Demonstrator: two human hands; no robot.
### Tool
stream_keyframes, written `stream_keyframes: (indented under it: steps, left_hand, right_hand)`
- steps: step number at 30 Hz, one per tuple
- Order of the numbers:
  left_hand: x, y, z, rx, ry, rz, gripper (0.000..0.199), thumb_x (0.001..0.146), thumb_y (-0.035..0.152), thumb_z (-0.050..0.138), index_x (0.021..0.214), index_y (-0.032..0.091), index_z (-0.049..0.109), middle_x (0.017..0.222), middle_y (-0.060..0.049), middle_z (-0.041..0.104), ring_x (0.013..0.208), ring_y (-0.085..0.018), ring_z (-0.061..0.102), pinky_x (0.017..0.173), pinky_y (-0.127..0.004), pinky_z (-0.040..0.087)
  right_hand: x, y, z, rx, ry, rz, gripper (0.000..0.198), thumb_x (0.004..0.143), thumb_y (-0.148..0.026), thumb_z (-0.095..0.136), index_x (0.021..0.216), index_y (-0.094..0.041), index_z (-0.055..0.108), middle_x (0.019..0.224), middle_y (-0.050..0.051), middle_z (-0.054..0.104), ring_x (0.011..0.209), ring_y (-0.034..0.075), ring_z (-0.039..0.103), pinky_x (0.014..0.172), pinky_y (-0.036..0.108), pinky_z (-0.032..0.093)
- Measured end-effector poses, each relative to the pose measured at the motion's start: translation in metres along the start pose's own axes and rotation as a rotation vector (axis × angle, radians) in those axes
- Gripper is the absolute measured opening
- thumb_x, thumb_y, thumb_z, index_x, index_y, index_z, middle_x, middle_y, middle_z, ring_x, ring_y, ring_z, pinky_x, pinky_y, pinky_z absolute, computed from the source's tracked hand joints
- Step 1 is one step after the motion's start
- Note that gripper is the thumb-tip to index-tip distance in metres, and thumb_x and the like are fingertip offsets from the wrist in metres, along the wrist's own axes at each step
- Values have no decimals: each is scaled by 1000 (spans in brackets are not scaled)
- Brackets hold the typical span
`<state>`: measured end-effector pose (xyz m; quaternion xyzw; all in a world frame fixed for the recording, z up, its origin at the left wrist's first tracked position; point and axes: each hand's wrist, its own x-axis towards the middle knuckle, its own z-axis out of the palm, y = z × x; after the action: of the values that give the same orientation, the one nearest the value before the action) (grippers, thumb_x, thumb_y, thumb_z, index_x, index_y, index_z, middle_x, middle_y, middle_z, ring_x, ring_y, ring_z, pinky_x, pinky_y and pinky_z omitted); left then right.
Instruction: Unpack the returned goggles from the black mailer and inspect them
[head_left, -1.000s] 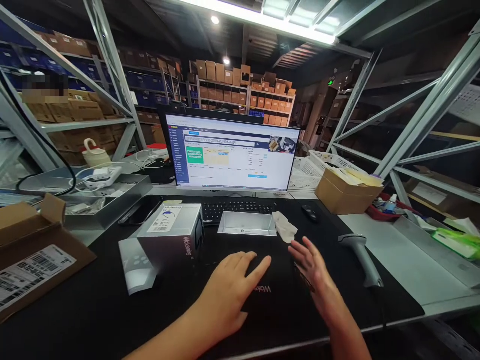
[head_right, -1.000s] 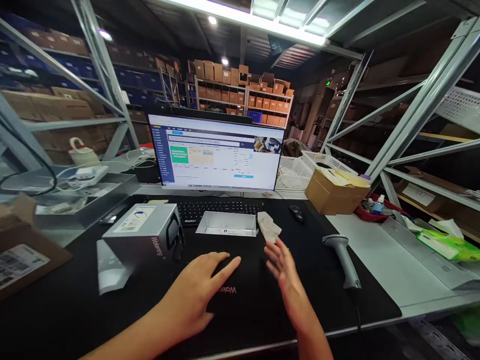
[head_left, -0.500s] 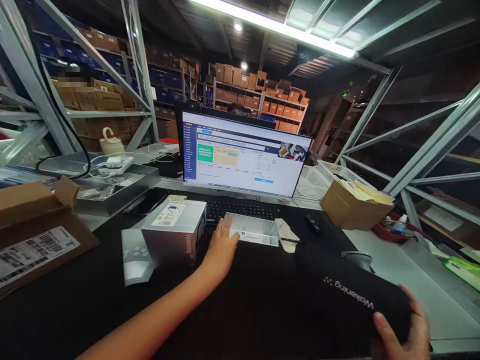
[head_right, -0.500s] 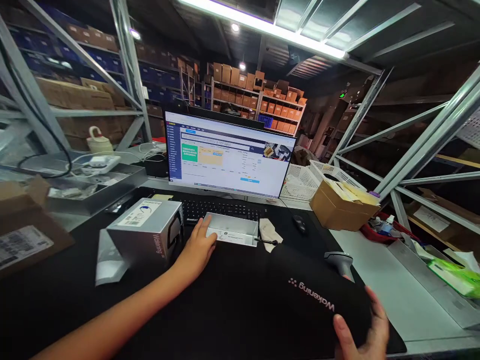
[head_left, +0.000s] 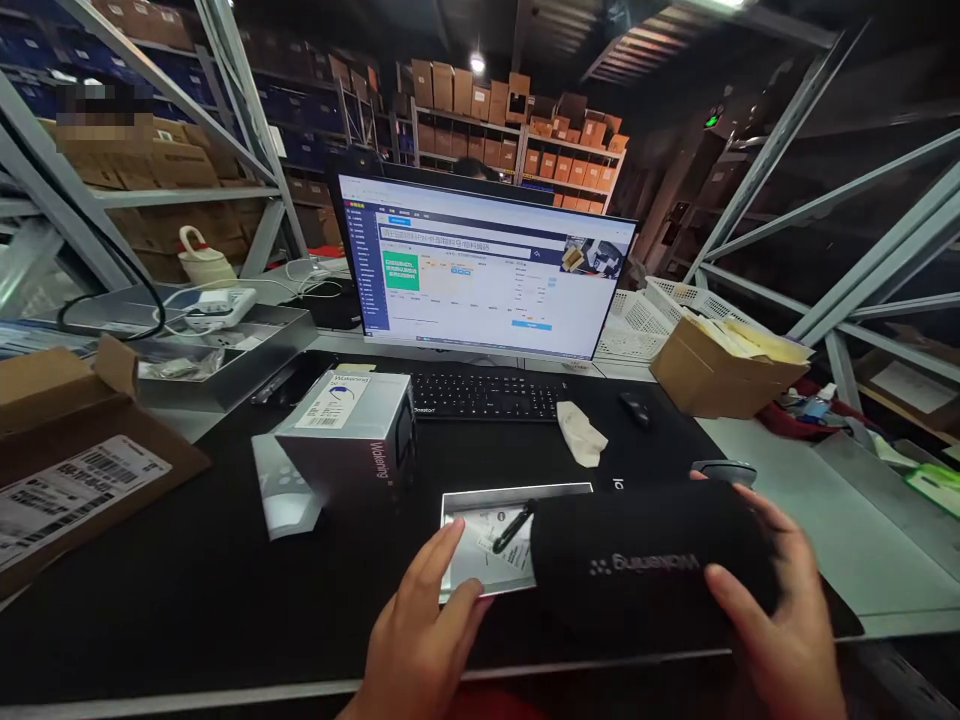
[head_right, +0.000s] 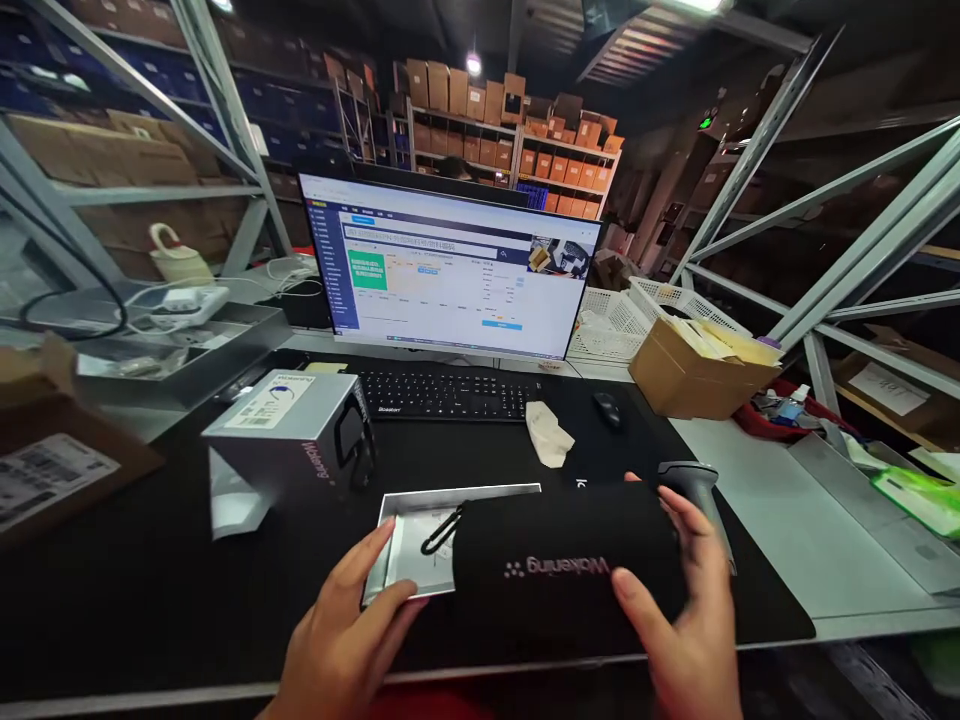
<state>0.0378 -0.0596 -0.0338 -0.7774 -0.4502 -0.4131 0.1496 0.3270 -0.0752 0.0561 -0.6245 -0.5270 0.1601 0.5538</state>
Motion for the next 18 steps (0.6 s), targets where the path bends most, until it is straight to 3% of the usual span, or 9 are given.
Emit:
stream_keyframes:
  steps: [4, 8, 10, 12, 14, 18]
  left_hand:
    - [-12, -2, 3, -28, 39, -10, 10, 89, 12, 67, 95, 17, 61, 142, -22, 47, 122, -29, 60, 86, -36, 62]
    - [-11, -8, 6, -92, 107, -61, 24, 86, 8, 70, 105, 13, 57, 143, -22, 44, 124, -27, 61, 90, -34, 63]
    - [-8, -11, 6, -90, 102, -73, 23, 89, 9, 68, 109, 13, 58, 143, -21, 45, 120, -25, 63, 89, -34, 64]
    - [-5, -12, 4, -68, 76, -82, 21, 92, 11, 64, 112, 15, 60, 143, -19, 45, 113, -22, 67, 87, -33, 64]
    - [-2, -13, 3, -54, 47, -77, 20, 94, 12, 62, 113, 16, 63, 143, -19, 47, 112, -23, 67, 85, -33, 65]
    - [1, -14, 4, -45, -7, 12, 19, 95, 9, 56, 111, 15, 65, 134, -15, 60, 120, -26, 63, 85, -34, 63]
  right_hand:
    - [7, 11, 37, -26, -63, 21, 66, 74, -53, 81, 126, -23, 54, 129, 13, 63, 114, 34, 63, 95, 48, 55]
    - [1, 15, 88, -81, -151, -113, 52, 89, -55, 66, 126, -20, 53, 131, 16, 63, 119, 33, 61, 97, 49, 54]
    - [-2, 15, 104, -241, -127, -274, 43, 98, -52, 52, 122, -17, 58, 148, 19, 50, 138, 37, 45, 108, 60, 43]
    - [0, 18, 109, -488, -100, -407, 40, 102, -47, 44, 104, -15, 68, 159, 17, 35, 148, 42, 25, 114, 71, 26]
    - [6, 24, 104, -685, -161, -477, 48, 104, -42, 39, 77, -17, 71, 157, 14, 38, 148, 44, 23, 114, 75, 20]
    - [18, 42, 92, -807, -440, -540, 63, 106, -36, 31, 58, -18, 68, 139, 16, 59, 135, 41, 48, 103, 64, 45]
